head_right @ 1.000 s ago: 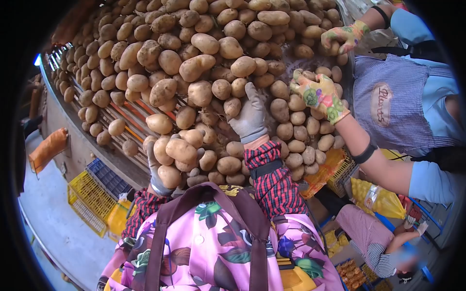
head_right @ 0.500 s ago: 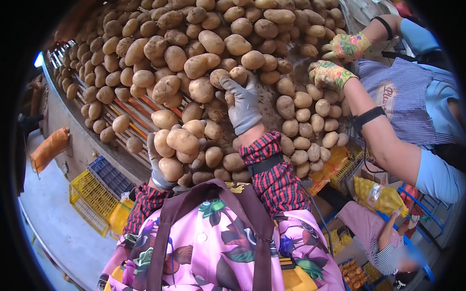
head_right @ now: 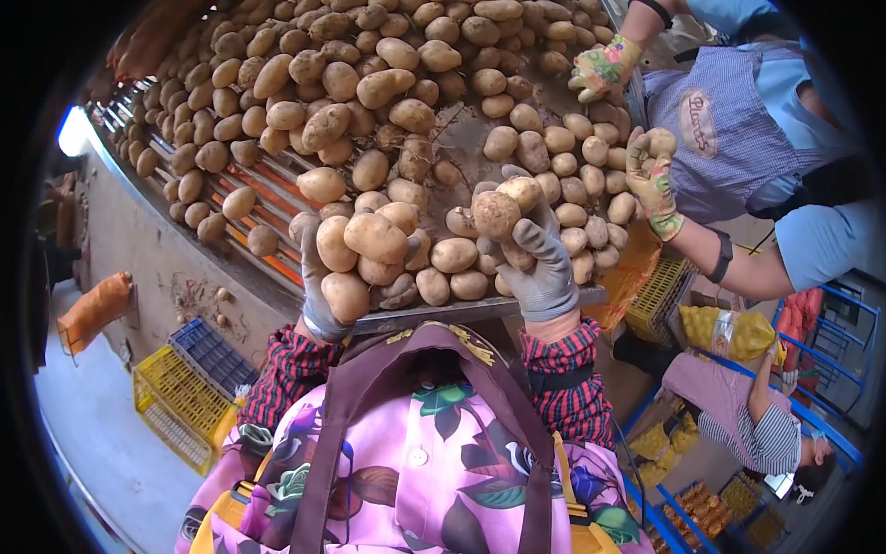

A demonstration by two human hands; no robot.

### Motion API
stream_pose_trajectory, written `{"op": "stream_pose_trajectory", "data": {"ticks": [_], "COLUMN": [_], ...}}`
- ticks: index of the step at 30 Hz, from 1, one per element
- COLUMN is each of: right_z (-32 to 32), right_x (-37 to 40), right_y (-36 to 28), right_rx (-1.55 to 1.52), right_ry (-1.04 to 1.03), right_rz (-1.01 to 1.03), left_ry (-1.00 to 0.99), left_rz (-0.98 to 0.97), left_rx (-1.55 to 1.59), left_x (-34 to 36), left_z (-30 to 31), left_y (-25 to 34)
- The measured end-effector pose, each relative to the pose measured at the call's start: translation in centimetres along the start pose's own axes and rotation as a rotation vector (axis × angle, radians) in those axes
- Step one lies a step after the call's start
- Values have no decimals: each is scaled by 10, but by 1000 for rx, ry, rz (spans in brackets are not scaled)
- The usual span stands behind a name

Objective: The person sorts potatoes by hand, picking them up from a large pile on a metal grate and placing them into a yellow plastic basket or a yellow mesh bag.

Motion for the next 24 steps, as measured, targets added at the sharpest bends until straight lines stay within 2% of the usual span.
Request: {"op": "stream_pose_trajectory", "data": {"ticks": [4, 7, 10, 16, 18, 20, 21, 22, 23, 24], "right_z": [14, 40, 67, 143, 164, 176, 178, 179, 206, 204], "right_x": [45, 92, 138, 260, 321, 383, 417, 449, 442, 478], "right_y": [9, 15, 17, 54, 77, 95, 104, 114, 143, 154], "right_rx": [-70, -261, -271, -392, -446, -457, -443, -431, -437, -444], "right_ry": [13, 83, 105, 218, 322, 412, 520, 627, 705, 751], "right_rz": [95, 113, 217, 420, 479, 553, 580, 603, 588, 620], "left_ry": [22, 35, 97, -400, -406, -548, 186, 190, -146, -484], "left_rz": [150, 216, 273, 435, 577, 618, 1002, 1031, 967, 927], "left_rx": [59, -48, -186, -303, -248, -239, 53, -175, -316, -423], "left_x": [15, 27, 30, 33, 47, 61, 81, 91, 67, 82], "left_z": [2, 5, 20, 69, 76, 91, 69, 63, 84, 89], "left_y": [-29, -57, -97, -204, -258, -307, -330, -351, -361, -382]}}
Point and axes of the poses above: each hand's wrist, its own x-axis away from the middle knuckle, its own z-axis out of the back of the hand, y = z × x, the point moved 4 cm from there along -x, towards the middle knuckle, and after that the axes turned 11 degrees about x, right-handed, at the moved point
